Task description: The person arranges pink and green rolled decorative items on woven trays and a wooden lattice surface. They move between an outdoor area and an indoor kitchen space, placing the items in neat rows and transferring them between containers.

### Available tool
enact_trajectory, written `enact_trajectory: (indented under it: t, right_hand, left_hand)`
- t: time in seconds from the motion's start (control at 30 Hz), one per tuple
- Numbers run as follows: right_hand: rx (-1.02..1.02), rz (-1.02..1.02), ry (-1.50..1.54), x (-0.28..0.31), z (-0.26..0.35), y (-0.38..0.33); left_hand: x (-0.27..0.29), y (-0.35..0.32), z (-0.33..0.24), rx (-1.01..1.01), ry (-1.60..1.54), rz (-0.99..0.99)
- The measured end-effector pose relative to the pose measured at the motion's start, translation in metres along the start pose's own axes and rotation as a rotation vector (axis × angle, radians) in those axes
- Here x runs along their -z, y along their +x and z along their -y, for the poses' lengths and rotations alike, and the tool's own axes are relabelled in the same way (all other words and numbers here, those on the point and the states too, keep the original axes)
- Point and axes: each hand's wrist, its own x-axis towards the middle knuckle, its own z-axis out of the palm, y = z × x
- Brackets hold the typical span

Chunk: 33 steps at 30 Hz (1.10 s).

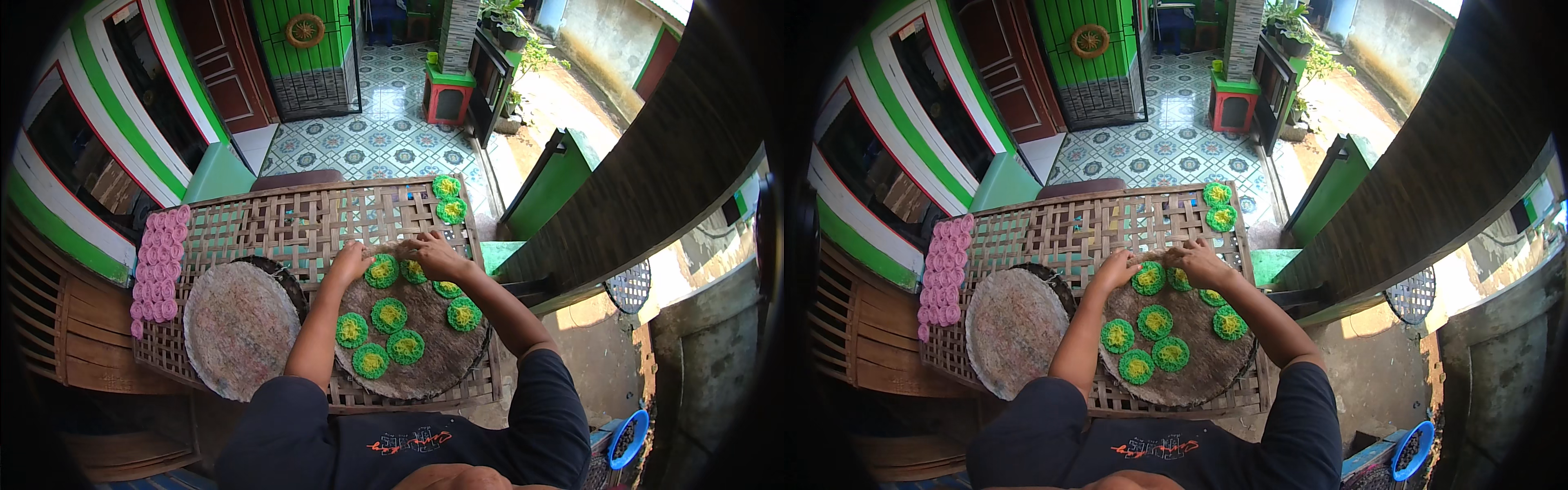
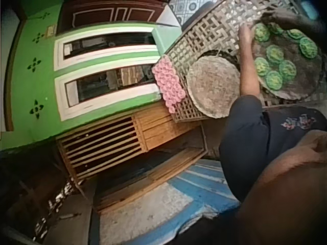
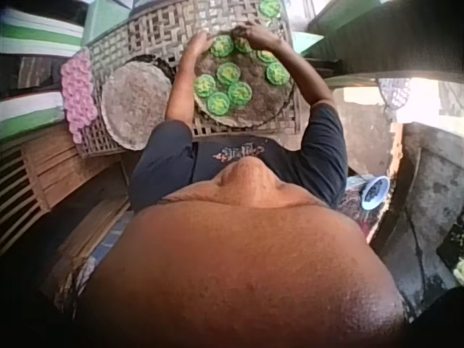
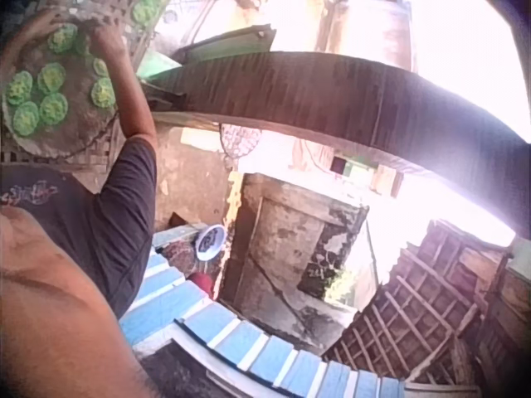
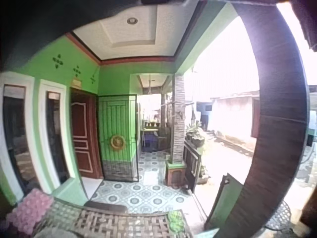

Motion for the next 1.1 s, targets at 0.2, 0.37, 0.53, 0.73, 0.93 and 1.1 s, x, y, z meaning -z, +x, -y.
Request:
enact_trajectory:
  t: [0.2,0.37,0.53,0.73,0.93,1.1]
  right_hand:
    - [0.03,0.116,-0.055,-0.001,0.03,0.001]
    - [0.048,0.055,-0.058,0.03,0.049,0.012]
    - [-0.287,-0.241,0.467,0.06,0.01,-0.008]
    - [-0.827,-0.466,0.712,0.016,-0.079,-0.043]
    - [-0.964,-0.445,0.311,-0.04,-0.092,-0.036]
    - [-0.647,-0.393,0.047,-0.003,0.012,0.017]
  left_hand:
    - [0.023,-0.03,0.01,0.067,-0.236,0.111]
    - [0.035,-0.055,0.035,0.069,-0.367,-0.005]
    - [0.072,-0.087,0.057,0.118,-0.523,-0.069]
    - [0.088,-0.147,0.142,0.362,-0.243,-0.273]
    - [0.088,-0.153,0.109,0.432,0.045,-0.319]
    - [0.076,-0.156,0.09,0.231,0.088,-0.043]
